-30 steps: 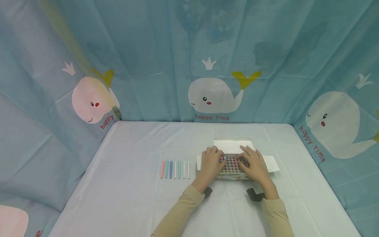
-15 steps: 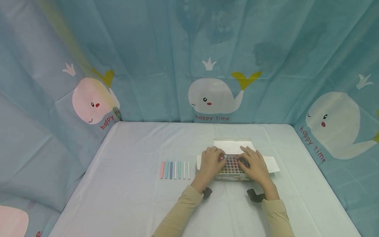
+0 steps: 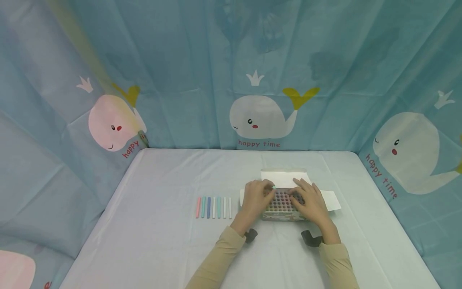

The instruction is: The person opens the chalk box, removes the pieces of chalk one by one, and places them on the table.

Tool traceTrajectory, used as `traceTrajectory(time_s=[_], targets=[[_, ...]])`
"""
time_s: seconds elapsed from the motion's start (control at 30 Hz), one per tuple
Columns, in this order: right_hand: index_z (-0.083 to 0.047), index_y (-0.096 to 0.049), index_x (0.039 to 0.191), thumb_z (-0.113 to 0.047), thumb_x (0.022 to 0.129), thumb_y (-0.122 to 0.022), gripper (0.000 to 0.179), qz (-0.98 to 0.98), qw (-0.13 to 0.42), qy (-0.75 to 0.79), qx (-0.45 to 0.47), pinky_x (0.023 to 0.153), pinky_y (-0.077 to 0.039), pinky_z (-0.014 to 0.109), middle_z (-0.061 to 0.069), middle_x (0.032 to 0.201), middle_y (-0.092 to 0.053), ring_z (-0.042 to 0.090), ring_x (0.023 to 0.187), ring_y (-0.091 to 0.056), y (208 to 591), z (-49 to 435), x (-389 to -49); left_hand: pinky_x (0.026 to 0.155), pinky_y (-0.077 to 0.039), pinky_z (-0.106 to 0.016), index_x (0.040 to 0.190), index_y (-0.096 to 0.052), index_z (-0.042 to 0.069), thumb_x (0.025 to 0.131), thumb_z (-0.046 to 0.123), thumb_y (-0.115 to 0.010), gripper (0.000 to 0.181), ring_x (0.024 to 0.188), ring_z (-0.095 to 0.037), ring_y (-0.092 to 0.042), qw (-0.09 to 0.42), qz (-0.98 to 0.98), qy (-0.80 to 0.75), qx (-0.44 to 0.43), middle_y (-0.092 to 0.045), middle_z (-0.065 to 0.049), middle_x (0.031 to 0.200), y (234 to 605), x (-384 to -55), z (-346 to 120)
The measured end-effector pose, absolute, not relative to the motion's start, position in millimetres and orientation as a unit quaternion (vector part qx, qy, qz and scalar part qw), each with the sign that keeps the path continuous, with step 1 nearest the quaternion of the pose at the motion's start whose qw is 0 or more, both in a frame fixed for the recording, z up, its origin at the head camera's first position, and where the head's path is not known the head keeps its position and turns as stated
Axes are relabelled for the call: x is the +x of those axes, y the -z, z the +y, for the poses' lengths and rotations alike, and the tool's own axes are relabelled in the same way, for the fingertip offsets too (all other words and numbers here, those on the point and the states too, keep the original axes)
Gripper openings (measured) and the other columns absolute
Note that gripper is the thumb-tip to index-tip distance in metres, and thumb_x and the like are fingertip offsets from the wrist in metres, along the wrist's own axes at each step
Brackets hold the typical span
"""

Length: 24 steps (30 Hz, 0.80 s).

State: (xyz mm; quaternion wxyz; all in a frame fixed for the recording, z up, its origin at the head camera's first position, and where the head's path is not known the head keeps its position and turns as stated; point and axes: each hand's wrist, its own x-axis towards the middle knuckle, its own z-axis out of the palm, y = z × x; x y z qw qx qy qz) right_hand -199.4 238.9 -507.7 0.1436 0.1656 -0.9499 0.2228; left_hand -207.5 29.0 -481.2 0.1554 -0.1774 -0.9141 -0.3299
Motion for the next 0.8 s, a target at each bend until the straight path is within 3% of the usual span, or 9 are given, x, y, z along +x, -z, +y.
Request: traceTrajectory(time_s=[0.8], targets=[[-0.021, -0.064, 0.094, -0.025, 0.083, -0.067, 0.012, -0.951, 0.144, -0.223, 0.16, 0.11, -0.011, 0.057, 0.011, 0.139, -0.045, 0.039, 0.131, -0.033, 508, 238, -200, 0.092, -0.04, -0.036, 0.1, -0.065, 0.021, 0.087, 0.026, -0.064, 0.015, 0.091, -0.013, -0.059, 0.153, -0.861, 0.451, -0.175, -0.068, 0.01, 0.094, 464, -199, 7]])
